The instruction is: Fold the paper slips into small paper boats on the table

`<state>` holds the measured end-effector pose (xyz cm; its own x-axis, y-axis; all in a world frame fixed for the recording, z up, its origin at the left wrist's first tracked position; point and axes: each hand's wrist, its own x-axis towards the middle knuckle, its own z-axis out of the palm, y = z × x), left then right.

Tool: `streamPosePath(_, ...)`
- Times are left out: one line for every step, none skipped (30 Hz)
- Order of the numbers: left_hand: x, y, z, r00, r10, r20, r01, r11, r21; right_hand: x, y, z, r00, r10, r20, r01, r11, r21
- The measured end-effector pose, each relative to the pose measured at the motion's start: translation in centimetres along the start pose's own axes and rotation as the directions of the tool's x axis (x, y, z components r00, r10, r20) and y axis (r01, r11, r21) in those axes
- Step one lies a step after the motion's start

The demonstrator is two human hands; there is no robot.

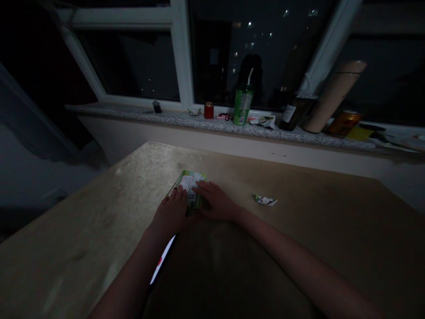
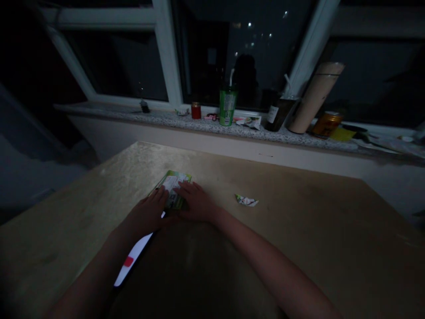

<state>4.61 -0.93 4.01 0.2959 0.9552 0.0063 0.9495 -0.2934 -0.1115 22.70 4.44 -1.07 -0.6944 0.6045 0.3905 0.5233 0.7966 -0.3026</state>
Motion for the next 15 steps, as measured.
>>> streamPosePath(-0.07, 0.0, -0.16, 1.0, 0.005, 0.009, -0.005, 1.0, 0.001, 0.13, -0.05, 0.08, 1.0, 0.001, 0.014, -0.001, 1.0, -0.007)
streamPosePath(-0.12, 0.01, -0.29, 1.0, 0.007, 0.016, -0.007, 1.0, 0.001, 0.24, -0.07, 0.18, 1.0, 0.007, 0.023, -0.007, 1.0, -0.011)
streamPosePath(-0.15, 0.03, -0.4, 1.0, 0.008, 0.02, -0.008, 1.0, -0.001, 0.33, -0.07, 0.29, 1.0, 0.018, 0.025, -0.018, 1.0, -0.013)
streamPosePath(-0.16, 0.06, -0.49, 1.0, 0.006, 0.023, -0.006, 1.0, -0.003, 0.4, -0.05, 0.41, 0.999, 0.029, 0.027, -0.029, 1.0, -0.013)
streamPosePath(-0.16, 0.09, -0.55, 1.0, 0.004, 0.025, -0.004, 1.0, -0.004, 0.46, -0.02, 0.51, 0.999, 0.037, 0.029, -0.036, 0.999, -0.013)
streamPosePath(-0.16, 0.11, -0.58, 1.0, 0.003, 0.027, -0.002, 1.0, -0.005, 0.49, 0.01, 0.58, 0.999, 0.042, 0.031, -0.041, 0.999, -0.014)
streamPosePath(-0.15, 0.14, -0.6, 1.0, 0.002, 0.029, -0.002, 1.0, -0.006, 0.51, 0.02, 0.62, 0.999, 0.043, 0.032, -0.042, 0.999, -0.016)
streamPosePath(-0.14, 0.15, -0.59, 1.0, 0.003, 0.03, -0.003, 1.0, -0.007, 0.53, 0.03, 0.61, 0.999, 0.042, 0.031, -0.041, 0.999, -0.016)
streamPosePath(-0.14, 0.16, -0.57, 1.0, 0.005, 0.031, -0.004, 1.0, -0.008, 0.53, 0.01, 0.55, 0.999, 0.039, 0.028, -0.038, 0.999, -0.014)
streamPosePath(-0.14, 0.17, -0.54, 1.0, 0.005, 0.03, -0.005, 1.0, -0.009, 0.54, -0.02, 0.46, 0.999, 0.033, 0.024, -0.033, 0.999, -0.009)
streamPosePath(-0.15, 0.17, -0.51, 1.0, 0.004, 0.027, -0.004, 1.0, -0.01, 0.55, -0.05, 0.33, 0.999, 0.026, 0.021, -0.026, 1.0, -0.002)
streamPosePath(-0.16, 0.17, -0.48, 1.0, 0.002, 0.025, -0.002, 1.0, -0.012, 0.56, -0.09, 0.19, 1.0, 0.017, 0.018, -0.017, 1.0, 0.006)
streamPosePath(-0.17, 0.17, -0.46, 1.0, -0.001, 0.022, 0.001, 1.0, -0.013, 0.58, -0.12, 0.05, 1.0, 0.01, 0.015, -0.01, 1.0, 0.014)
streamPosePath(-0.17, 0.18, -0.45, 1.0, -0.005, 0.019, 0.005, 1.0, -0.013, 0.61, -0.15, -0.07, 1.0, 0.003, 0.013, -0.003, 1.0, 0.021)
streamPosePath(-0.15, 0.19, -0.46, 1.0, -0.008, 0.015, 0.008, 1.0, -0.012, 0.65, -0.16, -0.17, 1.0, -0.004, 0.012, 0.004, 1.0, 0.026)
